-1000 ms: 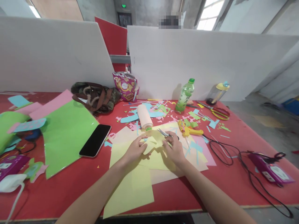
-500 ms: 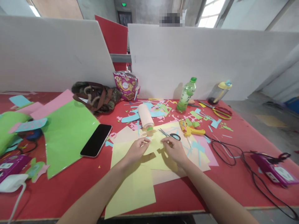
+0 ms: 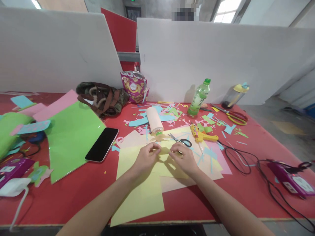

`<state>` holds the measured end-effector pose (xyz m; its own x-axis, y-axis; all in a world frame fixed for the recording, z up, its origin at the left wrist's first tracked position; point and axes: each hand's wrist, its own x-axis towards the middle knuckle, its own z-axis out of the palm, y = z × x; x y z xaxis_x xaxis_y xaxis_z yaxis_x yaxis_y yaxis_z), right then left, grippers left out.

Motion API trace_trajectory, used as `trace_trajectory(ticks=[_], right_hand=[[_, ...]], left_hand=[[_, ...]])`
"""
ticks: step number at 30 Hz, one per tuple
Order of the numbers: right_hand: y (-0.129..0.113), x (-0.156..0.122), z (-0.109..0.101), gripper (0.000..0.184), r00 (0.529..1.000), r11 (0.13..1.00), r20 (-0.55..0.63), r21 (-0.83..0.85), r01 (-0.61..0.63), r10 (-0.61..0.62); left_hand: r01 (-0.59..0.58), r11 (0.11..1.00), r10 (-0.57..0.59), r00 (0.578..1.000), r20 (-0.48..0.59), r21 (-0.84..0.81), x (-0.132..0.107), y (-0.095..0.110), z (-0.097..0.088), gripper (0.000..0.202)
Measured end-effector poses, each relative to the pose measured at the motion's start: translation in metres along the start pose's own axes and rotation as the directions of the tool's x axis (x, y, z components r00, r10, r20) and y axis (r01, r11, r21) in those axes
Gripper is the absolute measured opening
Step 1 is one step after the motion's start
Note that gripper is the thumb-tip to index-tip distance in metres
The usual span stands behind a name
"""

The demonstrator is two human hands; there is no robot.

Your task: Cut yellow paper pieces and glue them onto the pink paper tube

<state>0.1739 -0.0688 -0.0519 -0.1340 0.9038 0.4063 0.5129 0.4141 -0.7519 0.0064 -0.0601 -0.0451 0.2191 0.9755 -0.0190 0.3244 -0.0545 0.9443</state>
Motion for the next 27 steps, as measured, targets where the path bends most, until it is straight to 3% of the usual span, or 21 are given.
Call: trace_trajectory(ticks=[3,5,8,11,14,17,19,27], right_hand=[[0.001,-0.002,-0.001,0.013,0.986,0.984,-0.087,-0.119,0.134,-0.145],[0.004,-0.005,0.0,0.015,0.954,0.937,-0.093,-0.233,0.259,-0.286],[0.009,-0.008,0.001,0.018,0.914,0.864,-0.033,-0.341,0.37,-0.404],[0.01,-0.009,0.002,0.019,0.909,0.865,-0.026,-0.321,0.386,-0.416],[0.006,-0.009,0.003,0.015,0.936,0.93,-0.092,-0.184,0.319,-0.339],[0.0,-0.006,0.003,0.01,0.993,0.996,-0.081,0.024,0.088,-0.086],[-0.002,-0.005,0.003,0.008,0.998,0.989,-0.049,0.142,-0.04,0.047],[0.0,-0.005,0.005,0.005,0.991,0.947,-0.022,0.298,-0.119,0.132]], left_hand=[[-0.156,0.962,0.182,0.978,-0.101,0.223,-0.002,0.001,-0.001,0.009],[-0.199,0.931,0.231,0.97,-0.072,0.305,-0.004,0.0,-0.001,0.014],[-0.198,0.942,0.204,0.979,0.005,0.27,-0.008,-0.001,0.001,0.021],[-0.181,0.976,0.185,0.982,-0.023,0.125,-0.011,-0.001,0.004,0.018],[-0.188,0.982,0.187,0.981,-0.047,-0.025,-0.012,0.002,0.005,0.014],[-0.151,0.977,0.145,0.988,-0.055,-0.153,-0.012,0.003,0.006,0.013],[-0.111,0.969,0.101,0.993,-0.053,-0.223,-0.011,0.004,0.007,0.012],[0.129,0.935,-0.149,0.988,-0.034,-0.331,-0.011,0.008,0.01,0.014]])
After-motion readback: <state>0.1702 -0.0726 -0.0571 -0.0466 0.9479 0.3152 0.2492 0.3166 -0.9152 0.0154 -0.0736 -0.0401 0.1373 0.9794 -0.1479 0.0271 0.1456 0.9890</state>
